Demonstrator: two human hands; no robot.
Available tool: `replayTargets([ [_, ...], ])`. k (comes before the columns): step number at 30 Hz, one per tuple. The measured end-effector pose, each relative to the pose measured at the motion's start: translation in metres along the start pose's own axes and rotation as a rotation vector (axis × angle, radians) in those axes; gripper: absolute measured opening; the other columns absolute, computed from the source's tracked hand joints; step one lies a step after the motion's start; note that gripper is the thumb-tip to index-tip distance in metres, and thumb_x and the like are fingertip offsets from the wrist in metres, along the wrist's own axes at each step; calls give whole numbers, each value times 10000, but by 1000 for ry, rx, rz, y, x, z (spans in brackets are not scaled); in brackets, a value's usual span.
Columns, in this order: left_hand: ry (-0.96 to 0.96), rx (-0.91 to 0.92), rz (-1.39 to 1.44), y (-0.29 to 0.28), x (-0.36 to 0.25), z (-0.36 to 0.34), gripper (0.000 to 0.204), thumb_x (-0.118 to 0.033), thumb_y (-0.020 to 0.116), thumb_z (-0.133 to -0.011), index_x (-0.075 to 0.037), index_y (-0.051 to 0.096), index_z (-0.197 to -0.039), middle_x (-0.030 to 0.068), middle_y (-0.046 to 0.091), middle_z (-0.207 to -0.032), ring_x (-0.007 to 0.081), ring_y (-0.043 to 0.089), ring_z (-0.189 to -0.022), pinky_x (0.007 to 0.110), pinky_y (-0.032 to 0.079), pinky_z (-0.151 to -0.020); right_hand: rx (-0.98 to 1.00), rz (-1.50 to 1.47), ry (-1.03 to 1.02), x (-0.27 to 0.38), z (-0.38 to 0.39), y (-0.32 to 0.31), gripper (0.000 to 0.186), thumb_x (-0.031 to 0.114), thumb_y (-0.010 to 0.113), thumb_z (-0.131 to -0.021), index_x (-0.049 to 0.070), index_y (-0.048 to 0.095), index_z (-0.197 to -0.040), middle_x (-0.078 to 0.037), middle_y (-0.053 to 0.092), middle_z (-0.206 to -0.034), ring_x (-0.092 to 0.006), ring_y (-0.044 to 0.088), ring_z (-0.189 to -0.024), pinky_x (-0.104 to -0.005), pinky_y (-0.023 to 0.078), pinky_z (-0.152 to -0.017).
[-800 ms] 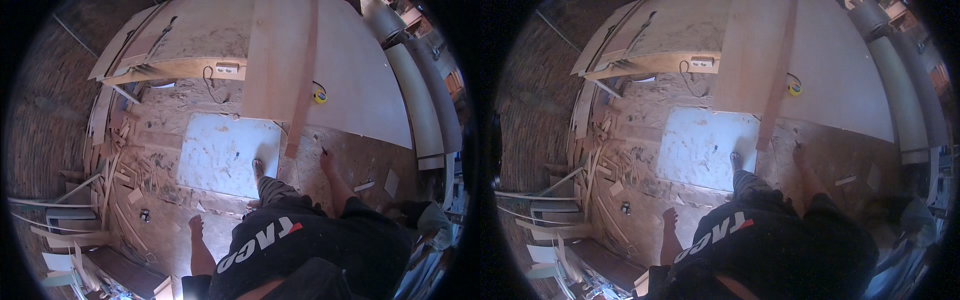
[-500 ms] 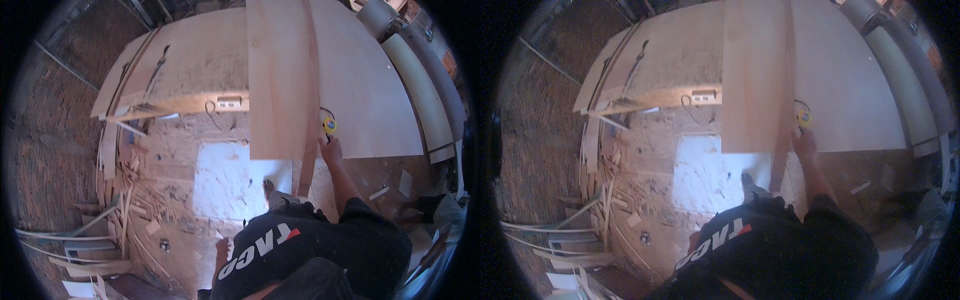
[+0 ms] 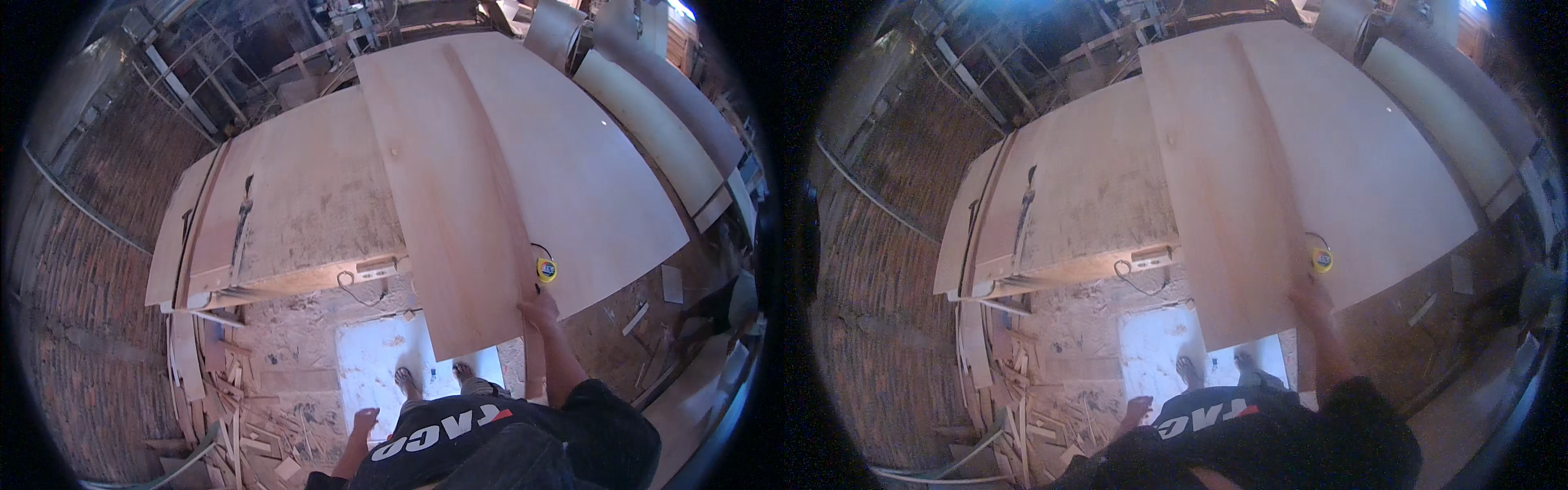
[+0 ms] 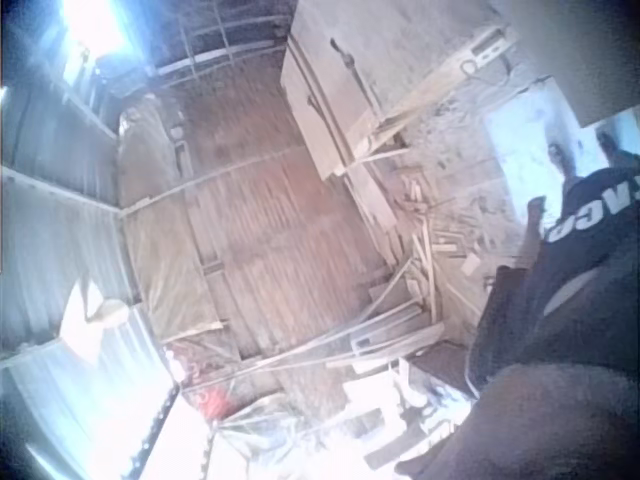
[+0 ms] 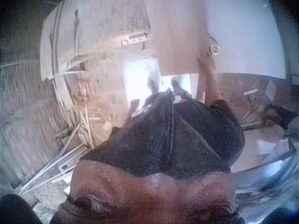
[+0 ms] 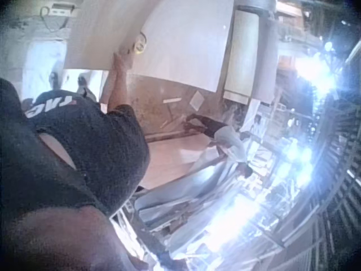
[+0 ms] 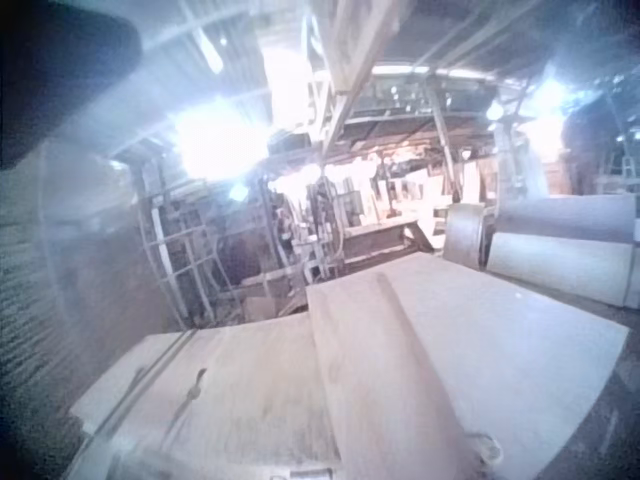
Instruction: The person measures a large sheet of plywood with a tape measure and marks it with a pencil. They then place a thin wooden strip along the edge and trace a line. Another person is seen handling a large curved panel in the background.
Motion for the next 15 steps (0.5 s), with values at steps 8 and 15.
replayTargets([
  [8, 992, -217, -402, -30, -263, -59, 303, -301, 737, -908, -36, 763, -1052, 167, 769, -1001, 336, 738, -924, 427, 577, -857, -56, 13, -21, -98, 57, 50, 966, 290, 973, -633, -95, 518, -1394, -262, 640, -1344, -358, 635, -1245, -441, 508, -1064],
  [15, 1206, -65, -256, 9, -411, 42, 266, -236, 713, -928, -1, 754, -1046, 171, 759, -934, 285, 744, -844, 389, 583, -802, 204, -613, 196, -74, 192, 84, 913, 394, 962, -721, -80, 559, -1389, -196, 684, -1260, -289, 650, -1177, -404, 515, -1006],
])
Point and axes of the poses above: each hand's wrist, its own z-axis away from the middle knuckle, its own y-axis out of the palm, x = y × z, the point moved 3 cm from there along -z, towards the middle knuckle
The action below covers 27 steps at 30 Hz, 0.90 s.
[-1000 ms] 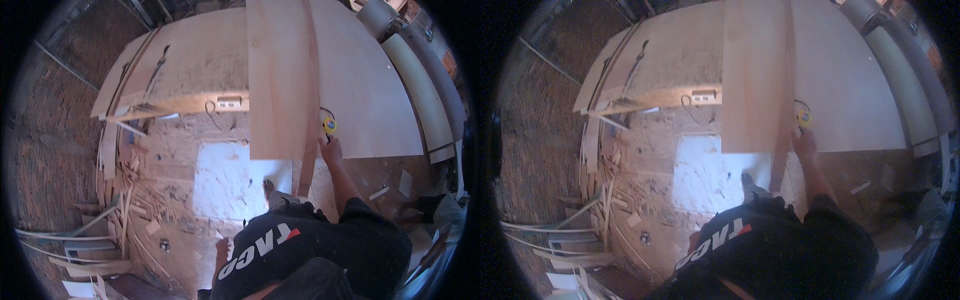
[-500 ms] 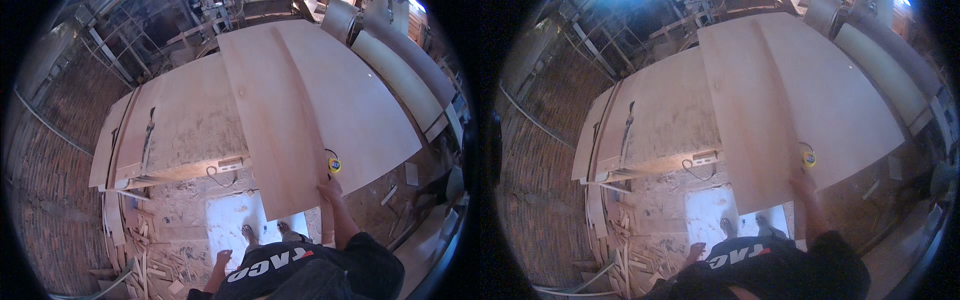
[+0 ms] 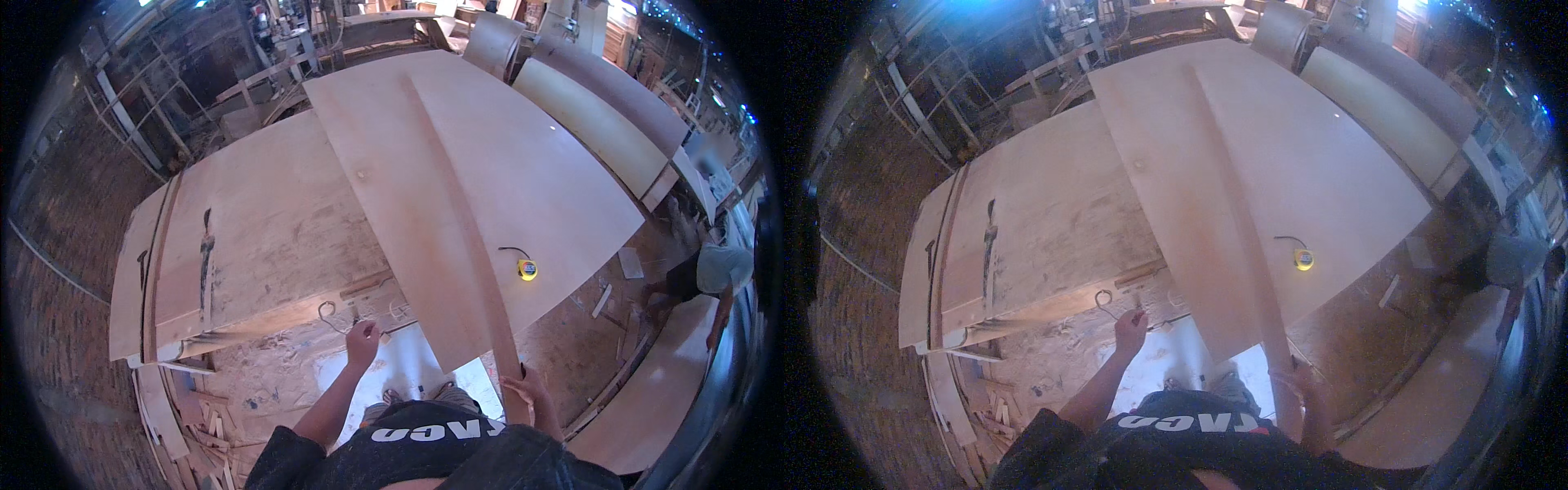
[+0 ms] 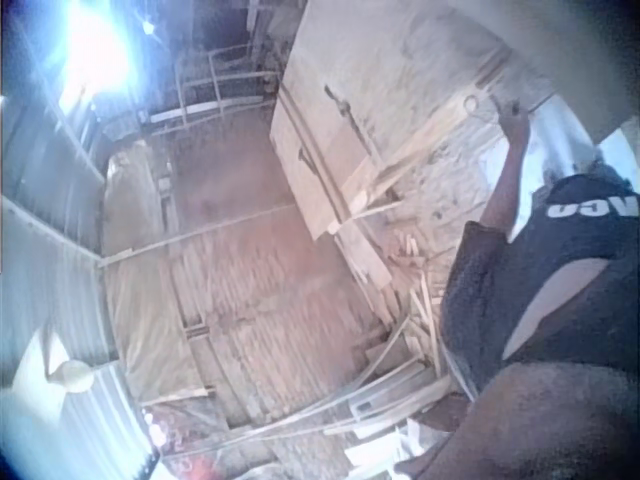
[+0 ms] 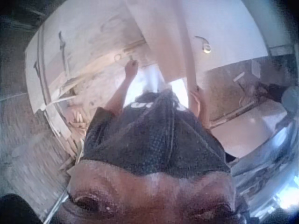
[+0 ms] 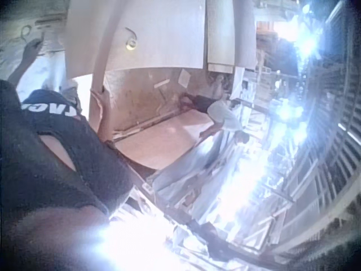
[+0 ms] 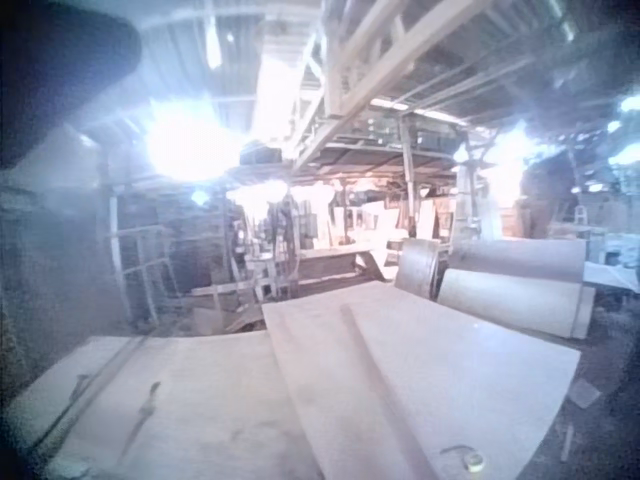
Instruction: The person measures a large sheet of plywood with a tape measure and marks it with a pencil. They then place a thin wooden strip along the edge and trace a line. Another person is seen handling a large curved panel in the background.
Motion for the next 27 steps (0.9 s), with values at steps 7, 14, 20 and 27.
replayTargets([
  [7, 38, 312, 227, 99, -79, -28, 327, -279, 705, -953, 15, 752, -1090, 157, 762, -903, 243, 737, -830, 355, 577, -783, 253, -300, 154, -70, 32, -6, 732, 296, 869, -851, 5, 525, -1428, -96, 671, -1265, -203, 644, -1120, -385, 505, -960],
  [14, -327, 485, 607, 190, -114, -56, 454, -457, 683, -980, -6, 693, -1024, 77, 703, -861, 188, 685, -770, 341, 549, -709, 272, -557, 186, -32, 90, -20, 548, 158, 799, -895, -30, 559, -1351, -179, 718, -1095, -326, 731, -958, -488, 621, -833],
  [20, -726, 500, 789, 223, -122, -92, 764, -676, 693, -898, -45, 557, -1308, 91, 643, -1015, 205, 646, -861, 372, 543, -758, 162, -387, 308, 2, 142, -40, 654, 328, 840, -856, 0, 559, -1348, -140, 720, -1154, -245, 679, -1008, -388, 537, -912],
  [27, -784, 624, 916, 264, -165, -124, 896, -682, 713, -881, -47, 439, -1450, 134, 612, -1212, 252, 632, -1039, 404, 546, -842, -117, 434, 98, -62, 162, -14, 665, 560, 835, -780, 83, 657, -1209, -183, 732, -1074, -339, 710, -1013, -435, 532, -878],
])
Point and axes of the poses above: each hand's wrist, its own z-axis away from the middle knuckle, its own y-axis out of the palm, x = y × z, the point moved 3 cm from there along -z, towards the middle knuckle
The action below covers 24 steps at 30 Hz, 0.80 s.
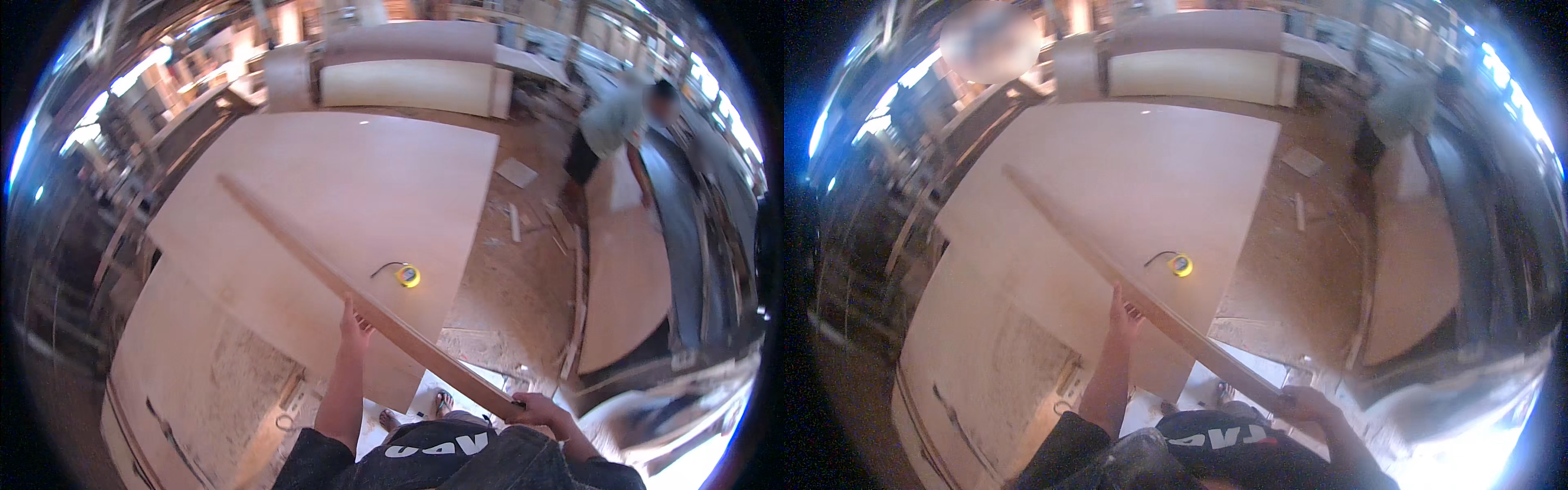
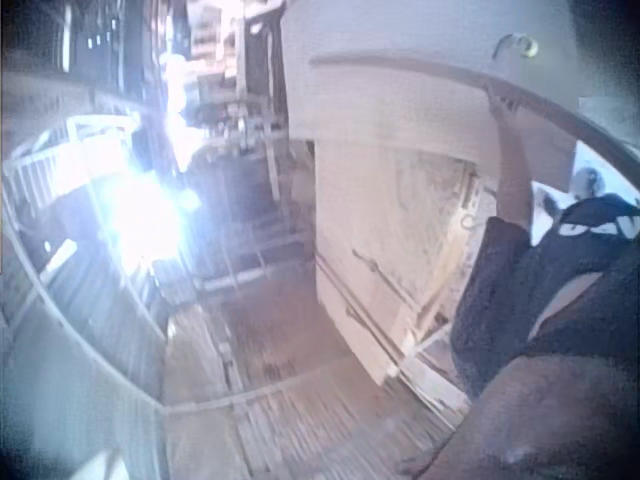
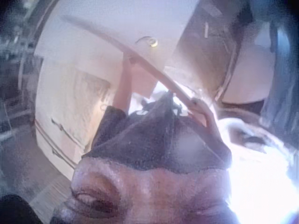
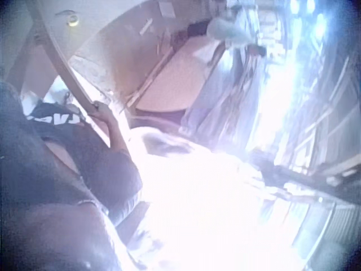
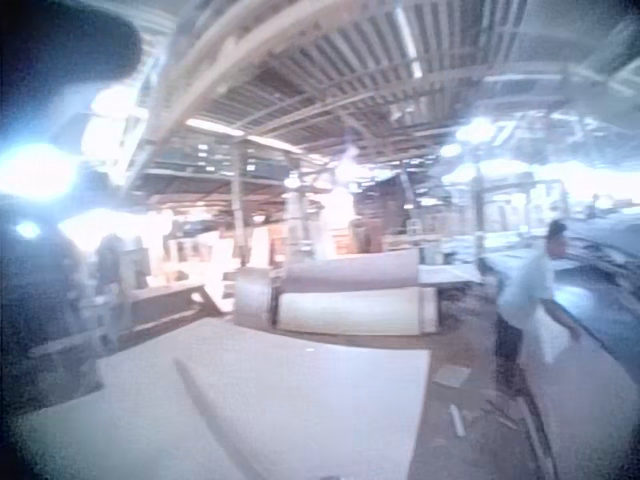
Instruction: The person measures a large sheet of plywood with a tape measure and marks it with a pencil. They then place a thin wooden strip along the edge and trace a line. Another person is seen handling a large curved panel in the background.
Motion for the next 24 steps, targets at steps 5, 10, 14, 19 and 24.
replayTargets([
  [5, 13, 89, -70, 13, -6, 6, 797, -606, 727, -912, -51, 472, -1424, 135, 595, -1288, 275, 629, -1090, 436, 570, -899, -223, 127, 155, 40, 35, 15, 485, 518, 804, -806, 197, 705, -1155, -111, 756, -1034, -354, 720, -986, -482, 557, -847],
  [10, -151, -118, -36, 3, -6, -6, 648, -547, 682, -969, -61, 532, -1370, 102, 600, -1293, 267, 638, -1062, 442, 595, -922, -444, 182, 111, 41, 39, 52, 357, 442, 802, -797, 224, 739, -1072, -65, 740, -917, -315, 725, -878, -477, 563, -757],
  [14, -4, 156, 58, -38, -8, -22, 553, -501, 625, -1018, -81, 542, -1368, 75, 623, -1289, 255, 640, -1096, 477, 568, -961, -490, 230, 52, 47, 22, 61, 297, 409, 809, -790, 222, 755, -1015, -55, 721, -854, -299, 723, -812, -456, 566, -701],
  [19, 55, 130, 121, -65, -26, -8, 408, -388, 602, -1048, -60, 556, -1286, 88, 628, -1214, 250, 644, -1051, 490, 579, -917, -554, 111, -79, 64, 6, 83, 261, 289, 849, -777, 181, 766, -1000, -75, 715, -831, -303, 722, -774, -421, 564, -670],
  [24, 167, -9, -42, -92, -68, -18, 294, -375, 587, -1040, -84, 598, -996, 76, 641, -837, 237, 699, -731, 398, 633, -694, -497, 148, -135, 83, -38, 89, 299, 248, 853, -774, 162, 755, -1043, -69, 713, -857, -291, 709, -764, -411, 561, -672],
])
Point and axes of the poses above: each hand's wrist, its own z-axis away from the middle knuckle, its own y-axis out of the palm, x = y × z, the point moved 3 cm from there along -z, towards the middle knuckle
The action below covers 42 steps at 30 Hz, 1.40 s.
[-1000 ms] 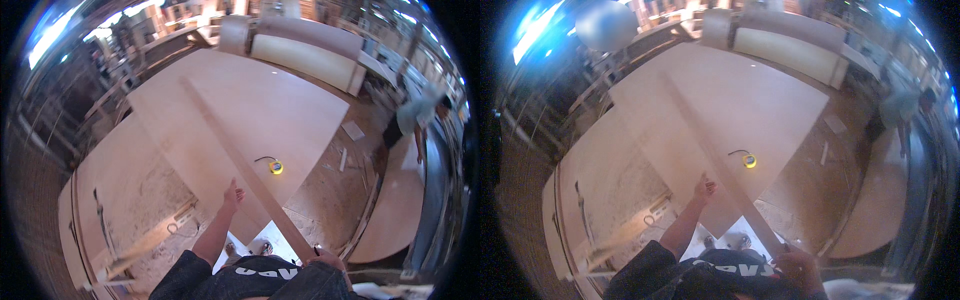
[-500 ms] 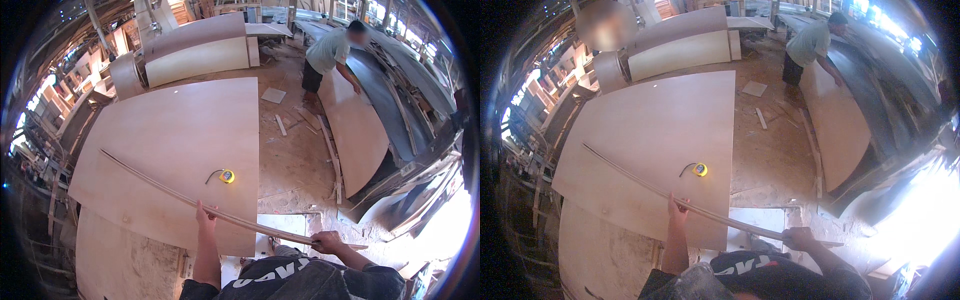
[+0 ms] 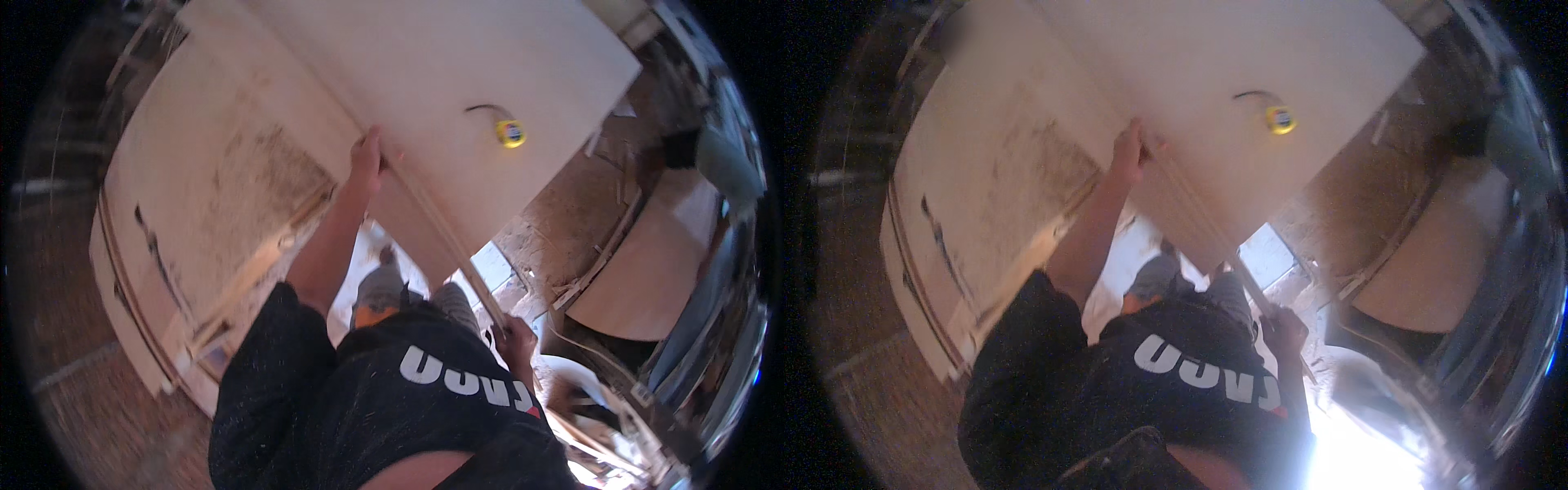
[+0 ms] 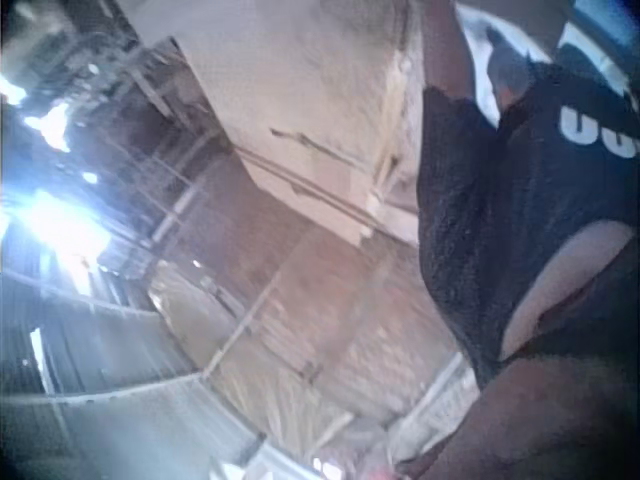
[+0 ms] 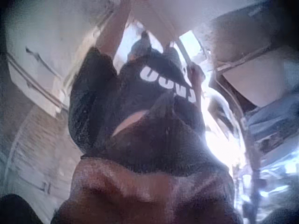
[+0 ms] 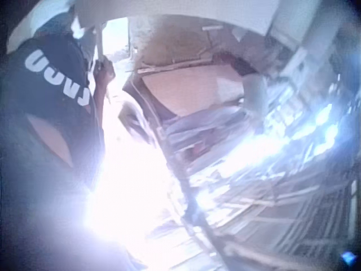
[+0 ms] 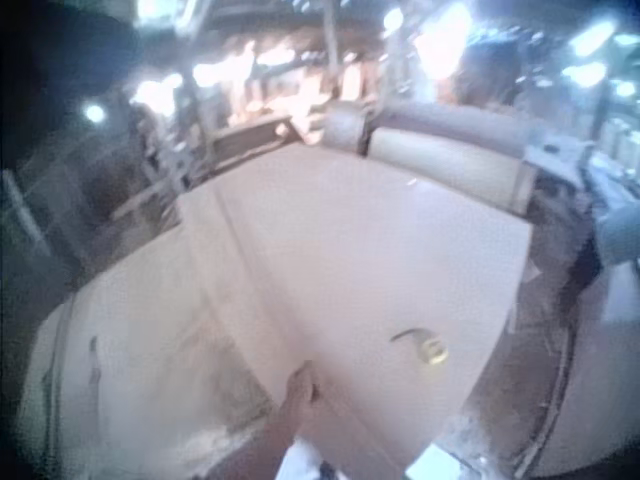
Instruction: The person measures a large sheet of plywood with a tape measure and marks it with a pencil. They then place a thin wooden strip along the edge and trace a line. Another person is seen handling a large curved panel in the background.
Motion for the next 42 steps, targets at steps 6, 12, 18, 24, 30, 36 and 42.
replayTargets([
  [6, -19, -236, -125, -76, -22, -29, 488, -353, 776, -884, 18, 602, -1150, 122, 651, -1029, 261, 657, -834, 474, 558, -731, 86, -35, -154, 20, -61, 12, 319, 210, 857, -777, 144, 753, -1071, -82, 713, -890, -294, 710, -765, -393, 569, -685],
  [12, -26, -394, -358, -82, -24, -35, 374, -221, 808, -821, 58, 633, -999, 138, 647, -916, 255, 643, -763, 448, 546, -646, 91, -74, -180, 35, -77, 14, 397, 156, 861, -762, 127, 740, -1139, -89, 715, -901, -287, 713, -767, -393, 574, -678],
  [18, 140, -385, -422, -87, -33, -32, 253, -192, 755, -822, 43, 661, -811, 158, 671, -817, 264, 670, -707, 467, 549, -586, 89, 70, -280, 46, -84, -2, 416, 154, 853, -783, 78, 724, -1170, -125, 693, -861, -301, 699, -713, -409, 536, -615],
  [24, 323, -489, -914, -128, -27, -75, 393, -266, 706, -834, 102, 690, -972, 222, 703, -916, 355, 719, -875, 519, 584, -754, 98, 31, -216, 64, -86, 10, 367, 175, 811, -795, 143, 743, -1154, -96, 719, -908, -308, 710, -751, -410, 561, -630],
  [30, 155, -677, -1389, -124, -32, -75, 664, -404, 714, -803, 89, 627, -1238, 257, 489, -1420, 406, 470, -1368, 515, 425, -1115, 225, -21, -48, 70, -88, 37, 352, 245, 804, -811, 174, 737, -1149, -76, 720, -936, -304, 722, -839, -436, 566, -688],
  [36, 514, -778, -1283, -112, -28, -54, 722, -418, 738, -759, 79, 614, -1268, 255, 422, -1493, 425, 411, -1415, 512, 378, -1159, 182, 124, -173, 65, -99, 48, 387, 248, 796, -805, 156, 695, -1167, -84, 695, -1003, -307, 686, -947, -433, 567, -798],
  [42, 407, -646, -1265, -115, -30, -59, 741, -449, 739, -743, 62, 637, -1270, 240, 486, -1472, 427, 479, -1368, 539, 365, -1165, 128, 195, -260, 102, -118, 51, 343, 282, 786, -823, 130, 682, -1113, -90, 668, -1030, -319, 643, -977, -463, 552, -808],
])
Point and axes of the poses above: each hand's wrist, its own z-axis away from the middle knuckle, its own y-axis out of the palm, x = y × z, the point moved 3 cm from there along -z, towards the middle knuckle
